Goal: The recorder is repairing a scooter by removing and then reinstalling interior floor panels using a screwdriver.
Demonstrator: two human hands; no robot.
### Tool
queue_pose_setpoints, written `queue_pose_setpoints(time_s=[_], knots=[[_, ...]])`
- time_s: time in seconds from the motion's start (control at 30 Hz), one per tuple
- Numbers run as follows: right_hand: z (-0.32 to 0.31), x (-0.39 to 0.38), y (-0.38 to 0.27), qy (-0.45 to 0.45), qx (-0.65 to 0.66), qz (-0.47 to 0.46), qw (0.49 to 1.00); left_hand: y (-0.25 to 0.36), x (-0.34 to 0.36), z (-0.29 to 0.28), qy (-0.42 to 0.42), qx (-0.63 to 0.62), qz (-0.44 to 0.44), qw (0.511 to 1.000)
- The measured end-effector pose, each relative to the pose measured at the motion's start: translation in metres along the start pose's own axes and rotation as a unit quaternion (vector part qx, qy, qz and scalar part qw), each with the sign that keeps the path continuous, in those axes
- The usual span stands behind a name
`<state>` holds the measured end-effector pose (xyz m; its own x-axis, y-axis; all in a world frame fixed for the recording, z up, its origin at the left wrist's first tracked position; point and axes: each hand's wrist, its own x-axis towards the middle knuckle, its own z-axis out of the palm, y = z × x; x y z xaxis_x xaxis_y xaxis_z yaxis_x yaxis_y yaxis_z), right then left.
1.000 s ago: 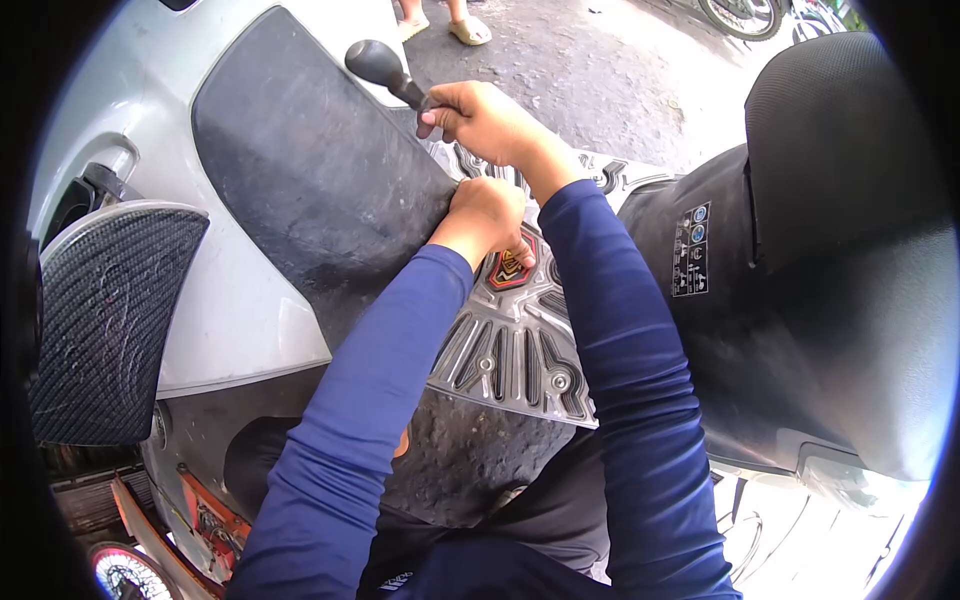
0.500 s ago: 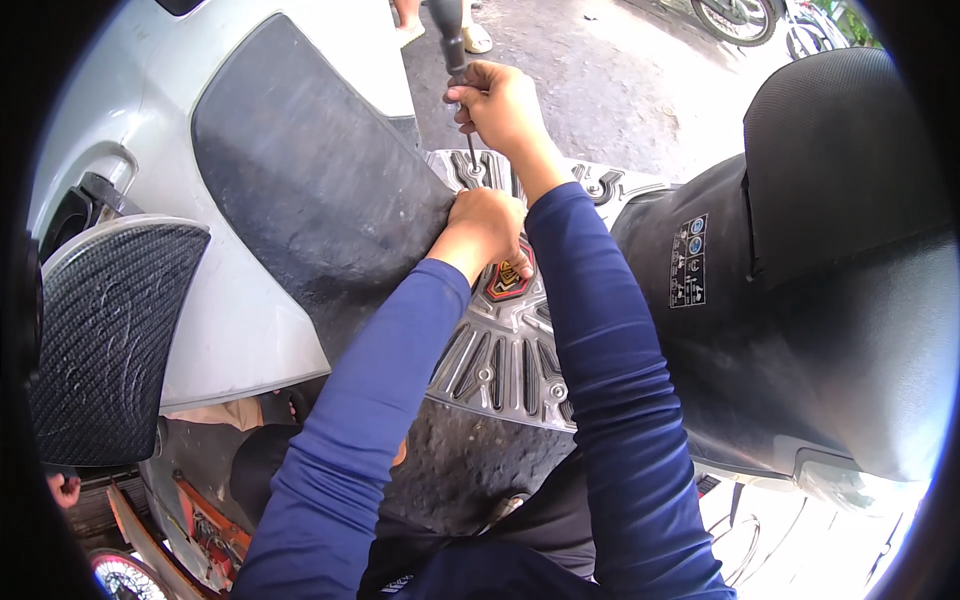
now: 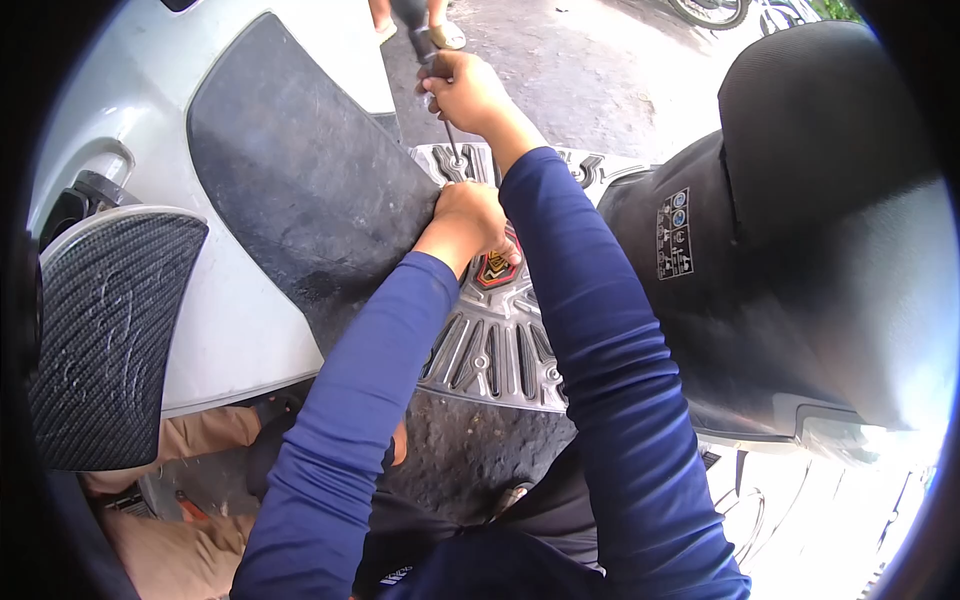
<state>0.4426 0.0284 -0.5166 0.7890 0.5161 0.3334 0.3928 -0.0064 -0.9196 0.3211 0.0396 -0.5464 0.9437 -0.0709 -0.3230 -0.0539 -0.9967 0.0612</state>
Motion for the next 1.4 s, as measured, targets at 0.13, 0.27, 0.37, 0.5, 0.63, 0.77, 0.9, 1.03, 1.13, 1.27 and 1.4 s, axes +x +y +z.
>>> queue_pose_setpoints(time_s=[0.13, 0.27, 0.37, 0.5, 0.63, 0.77, 0.9, 1.03, 1.13, 1.27, 1.4], knots=[[0.014, -0.012, -0.012, 0.030, -0.015, 0.089, 0.995, -0.010, -0.008, 0.005, 0.027, -0.041, 0.008, 0.999], [-0.020, -0.013, -0.025, 0.097, -0.191, -0.014, 0.977, -0.003, 0.015, 0.005, 0.086, -0.150, -0.108, 0.979], [-0.091, -0.026, -0.040, 0.180, -0.171, -0.043, 0.968, -0.016, 0.039, -0.005, 0.257, -0.311, -0.120, 0.907], [-0.099, -0.048, -0.049, 0.267, -0.170, -0.017, 0.948, -0.020, 0.092, 0.005, 0.171, -0.476, 0.214, 0.836], [-0.113, -0.064, -0.035, 0.286, -0.230, 0.001, 0.930, 0.008, 0.120, 0.009, 0.125, -0.473, 0.246, 0.837], [-0.112, -0.074, -0.033, 0.267, -0.245, 0.083, 0.928, 0.007, 0.117, 0.009, 0.179, -0.385, 0.225, 0.877], [-0.114, -0.076, -0.021, 0.253, -0.269, 0.073, 0.927, 0.012, 0.112, 0.011, 0.185, -0.344, 0.220, 0.894], [-0.111, -0.078, -0.021, 0.236, -0.263, 0.056, 0.934, 0.015, 0.108, 0.016, 0.241, -0.358, 0.196, 0.880], [-0.109, -0.079, -0.023, 0.233, -0.273, 0.061, 0.931, 0.015, 0.108, 0.018, 0.247, -0.370, 0.189, 0.875], [-0.109, -0.081, -0.025, 0.240, -0.272, 0.035, 0.931, 0.019, 0.107, 0.017, 0.235, -0.401, 0.183, 0.866], [-0.104, -0.082, -0.029, 0.234, -0.270, 0.047, 0.933, 0.017, 0.106, 0.017, 0.233, -0.382, 0.182, 0.876]])
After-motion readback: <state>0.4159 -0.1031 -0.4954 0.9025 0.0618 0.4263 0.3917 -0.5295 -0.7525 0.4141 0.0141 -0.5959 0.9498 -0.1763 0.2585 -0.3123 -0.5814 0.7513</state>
